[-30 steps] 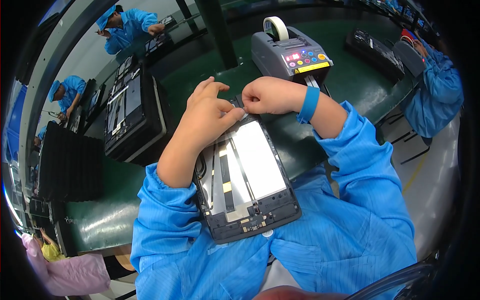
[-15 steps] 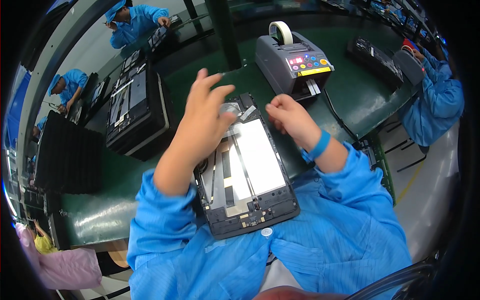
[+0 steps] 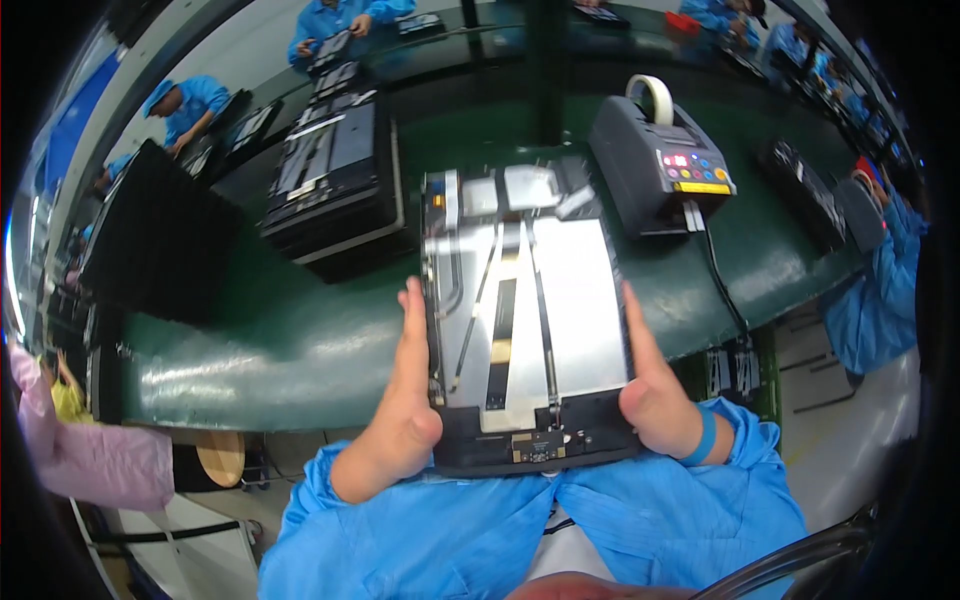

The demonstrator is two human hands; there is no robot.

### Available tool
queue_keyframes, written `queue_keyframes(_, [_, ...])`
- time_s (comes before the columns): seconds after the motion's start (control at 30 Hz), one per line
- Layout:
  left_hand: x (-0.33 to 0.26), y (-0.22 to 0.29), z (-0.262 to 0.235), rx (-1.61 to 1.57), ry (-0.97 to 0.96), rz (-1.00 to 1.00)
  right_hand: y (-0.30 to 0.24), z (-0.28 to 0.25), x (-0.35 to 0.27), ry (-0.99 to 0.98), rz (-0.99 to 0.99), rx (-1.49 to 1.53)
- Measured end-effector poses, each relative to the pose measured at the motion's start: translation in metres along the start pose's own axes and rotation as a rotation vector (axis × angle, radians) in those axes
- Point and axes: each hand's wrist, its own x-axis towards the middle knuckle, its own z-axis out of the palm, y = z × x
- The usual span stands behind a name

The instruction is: The person assembles electronic screen components by applying adhesive strips to a tablet screen panel with an automatic tape dispenser, then connecting internal flex cables to an assembly stack by hand.

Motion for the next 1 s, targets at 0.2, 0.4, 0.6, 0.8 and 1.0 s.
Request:
queue_keyframes(0.2, [0.045,0.045,-0.103,0.183,0.067,0.433,-0.048,0.010,0.126,-0.010,-0.295,0.132])
queue_keyframes(0.4, [0.112,0.070,-0.217,-0.015,0.256,0.212,-0.030,0.050,0.281,0.048,-0.186,-0.054])
queue_keyframes(0.6, [0.148,0.039,-0.271,-0.044,0.401,0.088,0.004,0.067,0.339,0.004,0.009,-0.026])
queue_keyframes(0.8, [0.152,0.016,-0.290,-0.029,0.398,0.041,0.015,0.076,0.345,-0.033,0.091,0.014])
queue_keyframes(1.0, [0.138,0.019,-0.282,-0.079,0.415,0.025,0.003,0.079,0.330,-0.011,0.129,-0.075])
